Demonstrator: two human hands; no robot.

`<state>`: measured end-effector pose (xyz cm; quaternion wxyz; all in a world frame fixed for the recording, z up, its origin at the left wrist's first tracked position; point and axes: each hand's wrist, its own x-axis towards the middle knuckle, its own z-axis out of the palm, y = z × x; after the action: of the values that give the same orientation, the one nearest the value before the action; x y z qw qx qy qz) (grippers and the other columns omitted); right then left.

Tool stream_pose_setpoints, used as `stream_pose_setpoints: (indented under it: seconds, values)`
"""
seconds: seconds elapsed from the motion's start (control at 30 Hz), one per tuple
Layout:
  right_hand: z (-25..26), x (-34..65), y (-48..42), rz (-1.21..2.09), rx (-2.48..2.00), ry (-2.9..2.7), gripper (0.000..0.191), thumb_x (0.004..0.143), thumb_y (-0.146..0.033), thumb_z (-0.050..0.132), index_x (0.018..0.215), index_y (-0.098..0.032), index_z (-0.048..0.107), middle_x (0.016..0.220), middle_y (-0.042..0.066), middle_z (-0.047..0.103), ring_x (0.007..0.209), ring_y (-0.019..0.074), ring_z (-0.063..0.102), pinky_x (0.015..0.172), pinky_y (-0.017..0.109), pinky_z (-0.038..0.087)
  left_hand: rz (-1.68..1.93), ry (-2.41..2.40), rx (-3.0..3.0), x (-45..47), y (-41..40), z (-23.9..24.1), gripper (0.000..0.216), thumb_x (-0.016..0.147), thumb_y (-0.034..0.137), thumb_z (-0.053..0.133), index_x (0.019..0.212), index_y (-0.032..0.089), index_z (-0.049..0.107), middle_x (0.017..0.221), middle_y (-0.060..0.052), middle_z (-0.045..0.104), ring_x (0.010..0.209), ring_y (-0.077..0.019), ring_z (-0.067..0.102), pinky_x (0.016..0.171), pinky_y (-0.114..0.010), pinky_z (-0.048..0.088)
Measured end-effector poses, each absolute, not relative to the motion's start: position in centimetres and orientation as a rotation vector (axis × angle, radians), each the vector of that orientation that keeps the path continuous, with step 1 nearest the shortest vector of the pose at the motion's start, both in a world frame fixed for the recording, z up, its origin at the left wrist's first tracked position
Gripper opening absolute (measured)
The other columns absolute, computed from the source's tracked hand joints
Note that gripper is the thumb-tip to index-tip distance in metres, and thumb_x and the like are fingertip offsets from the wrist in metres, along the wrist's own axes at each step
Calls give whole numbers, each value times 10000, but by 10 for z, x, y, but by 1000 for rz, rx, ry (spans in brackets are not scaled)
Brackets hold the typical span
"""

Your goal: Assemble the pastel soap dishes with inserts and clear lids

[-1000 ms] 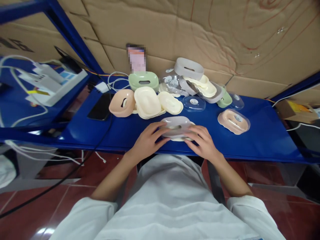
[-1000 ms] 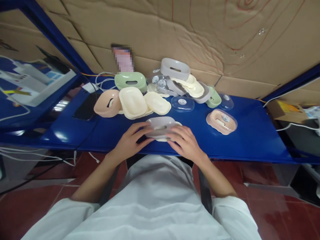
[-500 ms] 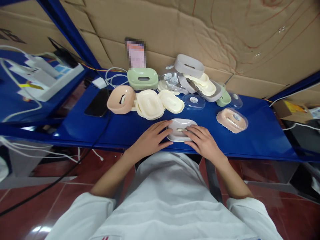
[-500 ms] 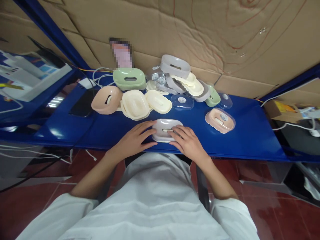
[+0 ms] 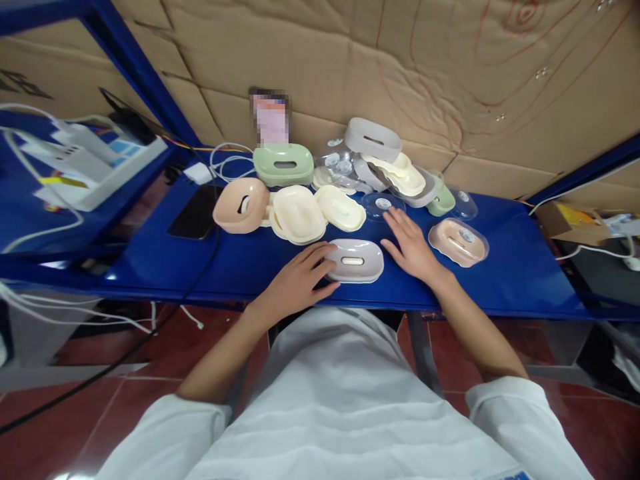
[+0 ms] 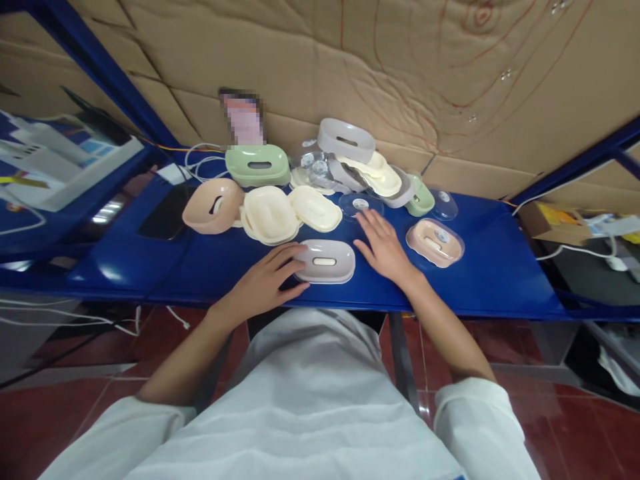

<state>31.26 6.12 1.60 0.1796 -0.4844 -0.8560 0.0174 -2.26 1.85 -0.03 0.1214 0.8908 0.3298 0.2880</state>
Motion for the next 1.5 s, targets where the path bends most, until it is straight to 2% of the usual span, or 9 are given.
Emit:
stream_pose_setpoints:
  seconds: [0.07, 0.2, 0.47, 0.67, 0.8, 1.0, 1.2, 1.33, 1.5]
  values:
    - [13, 324, 72, 26, -1505, -2404, 704, 1133, -550, 424, 1737, -198, 347, 1726, 197, 449, 1629, 398, 368, 1308, 708, 281, 836, 984, 2566, -23, 17, 1, 240, 1060, 373, 674, 1221, 197, 699, 1651, -190, 510, 1554, -360, 505, 1276, -580, 481]
    - [6, 341, 61, -85, -1545, -2367, 662, 1068, -596, 587, 1644, -275, 530, 1536, 185, 595, 1481, 416, 513, 1278, 763, 261, 811, 994, 2454, -27, 18, 1, 265, 1080, 409, 641, 1261, 217, 666, 1708, -168, 442, 1591, -326, 470, 1299, -515, 463]
    - [17, 332, 11, 230, -1324, -2152, 592, 1054, -561, 655, 1567, -268, 620, 1567, 163, 615, 1434, 338, 621, 1224, 560, 502, 829, 937, 2262, -35, 24, -4, 452, 1029, 426, 730, 1411, 246, 569, 1682, -148, 498, 1559, -297, 518, 1306, -515, 442]
    - [29, 266, 2, 155, -908, -2581, 510, 1086, -538, 618, 1536, -299, 654, 1623, 109, 602, 1573, 319, 492, 1304, 564, 398, 789, 934, 2136, -34, 24, -4, 837, 953, 484, 831, 1647, 290, 405, 1681, -135, 519, 1543, -313, 543, 1300, -507, 455]
    - [33, 251, 8, 28, -832, -2712, 528, 1111, -513, 578, 1588, -287, 604, 1645, 118, 582, 1593, 328, 463, 1309, 584, 354, 817, 881, 2169, -35, 25, -2, 802, 978, 480, 806, 1656, 286, 424, 1671, -144, 532, 1536, -324, 549, 1296, -523, 458]
    - [37, 254, 10, 85, -854, -2771, 547, 1127, -503, 545, 1623, -271, 554, 1700, 138, 513, 1625, 348, 408, 1211, 563, 453, 818, 815, 2185, -35, 28, 0, 774, 986, 497, 796, 1649, 302, 447, 1666, -134, 534, 1537, -330, 535, 1304, -542, 443]
    - [20, 256, 9, 161, -994, -2605, 680, 1027, -551, 702, 1641, -310, 536, 1798, 142, 327, 1655, 403, 325, 1263, 631, 439, 790, 832, 2210, -36, 26, -2, 745, 1016, 478, 763, 1663, 325, 428, 1691, -113, 503, 1577, -319, 486, 1336, -550, 401]
    - [26, 278, -2, 89, -1053, -2489, 707, 988, -580, 747, 1616, -318, 556, 1697, 151, 482, 1541, 374, 501, 1233, 590, 500, 739, 869, 2208, -37, 24, 0, 730, 1035, 499, 731, 1671, 328, 417, 1714, -102, 474, 1575, -307, 493, 1332, -506, 416]
    - [54, 401, -10, -448, -1451, -1961, 831, 896, -652, 822, 1577, -244, 576, 1574, 223, 593, 1498, 387, 555, 1216, 570, 471, 708, 882, 2232, -38, 21, 3, 584, 1094, 474, 641, 1633, 326, 471, 1696, -84, 492, 1557, -266, 516, 1323, -464, 429]
